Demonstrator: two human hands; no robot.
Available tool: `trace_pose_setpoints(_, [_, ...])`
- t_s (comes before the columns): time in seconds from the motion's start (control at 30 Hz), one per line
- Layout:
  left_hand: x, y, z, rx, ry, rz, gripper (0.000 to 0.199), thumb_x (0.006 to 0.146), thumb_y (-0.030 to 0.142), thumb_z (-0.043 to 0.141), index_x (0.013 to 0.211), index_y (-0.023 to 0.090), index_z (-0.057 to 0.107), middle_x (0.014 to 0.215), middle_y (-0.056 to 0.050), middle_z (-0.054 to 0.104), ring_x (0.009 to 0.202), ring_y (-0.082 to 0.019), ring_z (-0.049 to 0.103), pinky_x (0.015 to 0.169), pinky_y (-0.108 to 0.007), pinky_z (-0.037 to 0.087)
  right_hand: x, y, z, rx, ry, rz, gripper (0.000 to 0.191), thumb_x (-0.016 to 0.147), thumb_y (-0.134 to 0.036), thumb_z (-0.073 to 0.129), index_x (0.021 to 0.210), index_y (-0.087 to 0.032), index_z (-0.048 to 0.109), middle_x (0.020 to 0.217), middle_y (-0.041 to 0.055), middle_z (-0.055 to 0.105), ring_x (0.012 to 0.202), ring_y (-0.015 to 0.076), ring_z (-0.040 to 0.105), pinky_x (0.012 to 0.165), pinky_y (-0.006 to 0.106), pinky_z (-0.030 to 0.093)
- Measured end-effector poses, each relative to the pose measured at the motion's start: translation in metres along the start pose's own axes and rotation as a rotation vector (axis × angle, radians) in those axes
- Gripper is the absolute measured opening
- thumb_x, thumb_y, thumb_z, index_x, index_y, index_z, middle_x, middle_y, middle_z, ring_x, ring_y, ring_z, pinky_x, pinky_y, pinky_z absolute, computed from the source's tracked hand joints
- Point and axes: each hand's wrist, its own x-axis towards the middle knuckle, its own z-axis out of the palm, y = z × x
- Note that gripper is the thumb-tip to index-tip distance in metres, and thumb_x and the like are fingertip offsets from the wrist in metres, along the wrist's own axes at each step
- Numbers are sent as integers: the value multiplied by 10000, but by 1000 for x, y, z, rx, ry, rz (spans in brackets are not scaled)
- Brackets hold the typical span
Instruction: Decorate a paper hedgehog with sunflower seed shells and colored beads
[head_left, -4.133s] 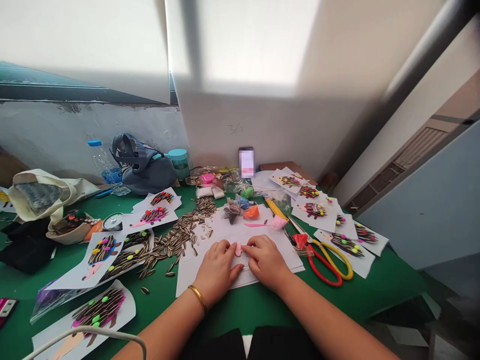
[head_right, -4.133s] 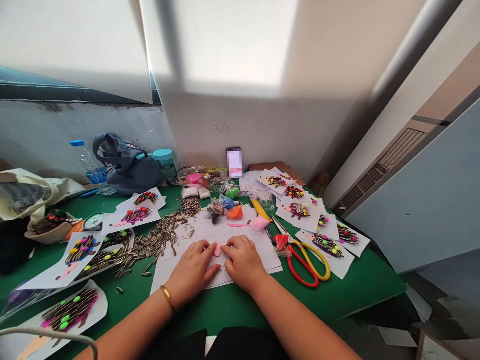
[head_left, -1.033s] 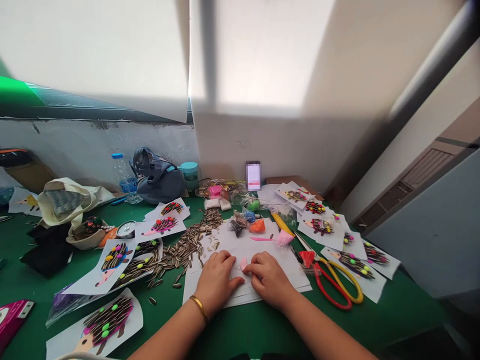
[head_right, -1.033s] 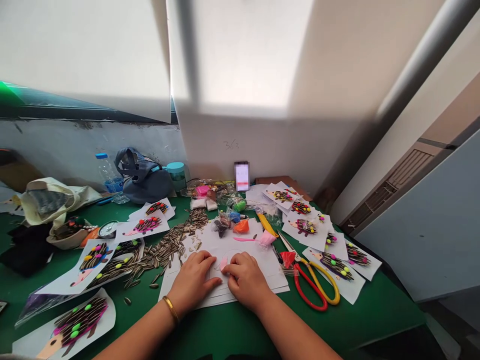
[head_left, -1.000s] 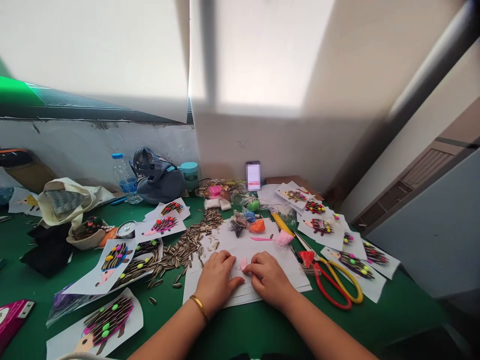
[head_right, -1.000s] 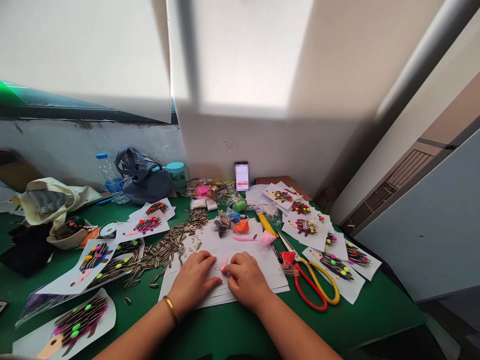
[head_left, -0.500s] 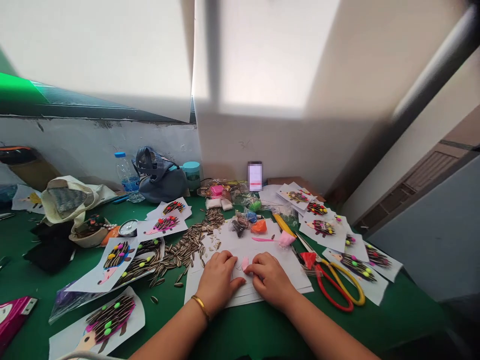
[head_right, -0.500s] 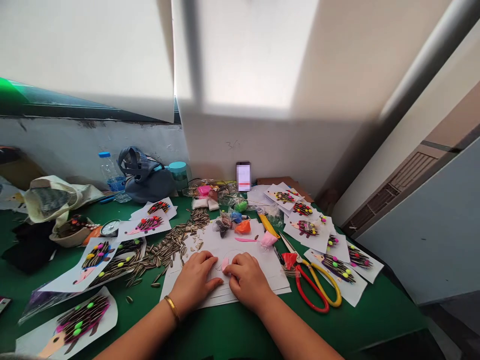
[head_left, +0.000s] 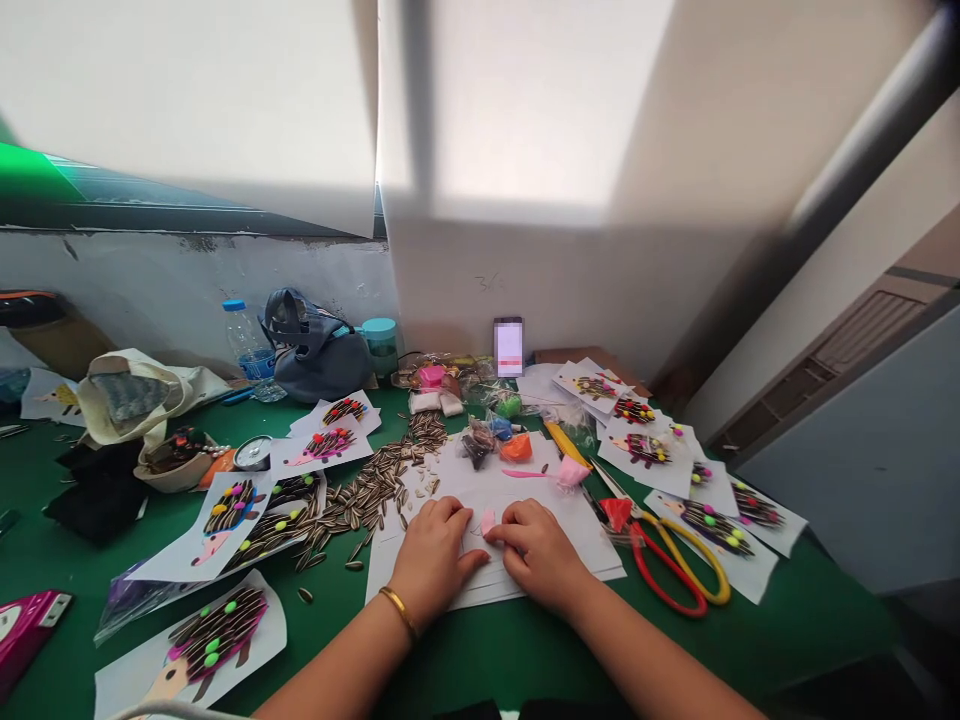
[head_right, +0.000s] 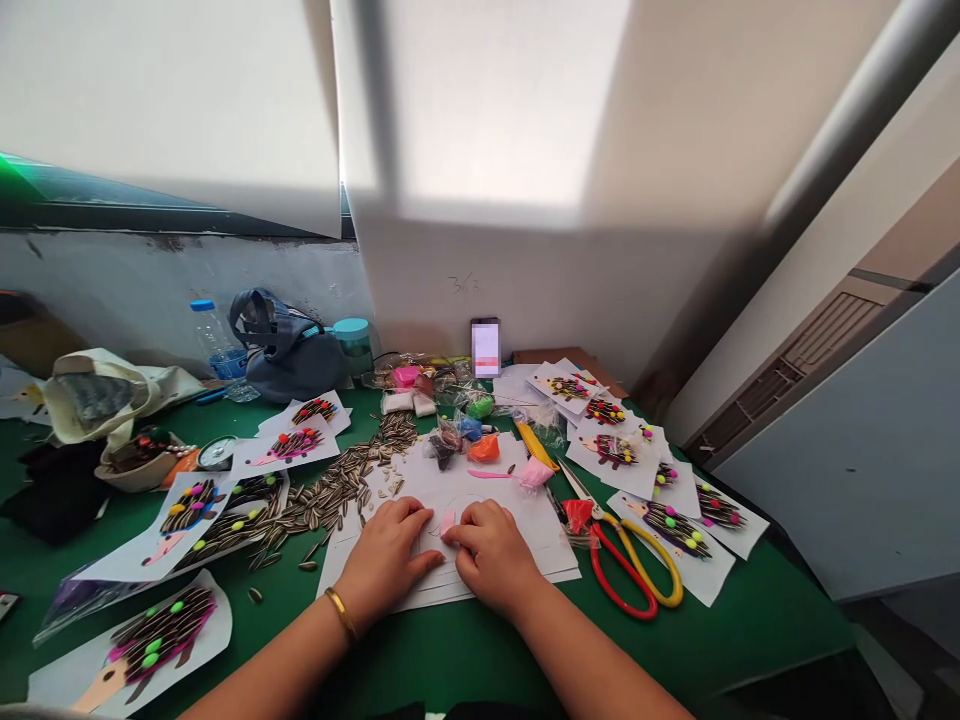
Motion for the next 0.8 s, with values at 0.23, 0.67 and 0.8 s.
trace_pose_setpoints(0.23, [0, 1, -1, 18, 1, -4, 401, 726, 389, 736, 1080, 231, 635, 1115, -67, 593, 1026, -260, 520, 925, -413, 424, 1, -3, -5, 24, 23, 38, 298, 742, -22, 556, 869, -242, 712, 877, 29, 583, 883, 189, 515, 798, 329, 424])
trace_pose_setpoints(0.67, [-1, 6, -2, 52, 60, -4, 295, 747, 355, 720, 1009, 248, 634, 1077, -43, 619, 1012, -257, 532, 944, -439, 366, 2, -1, -3, 57, 89, 59, 313, 733, 0, 484, 912, -208, 635, 891, 36, 598, 879, 198, 508, 793, 329, 416])
trace_pose_setpoints(0.8, [5, 10, 1, 42, 116, 12, 123, 800, 312, 667, 877, 228, 621, 992, -30, 632, 975, -235, 540, 938, -422, 355, 3, -2, -3, 31, 99, 82, 285, 725, -5, 473, 897, -197, 598, 871, 34, 601, 838, 192, 503, 768, 320, 415])
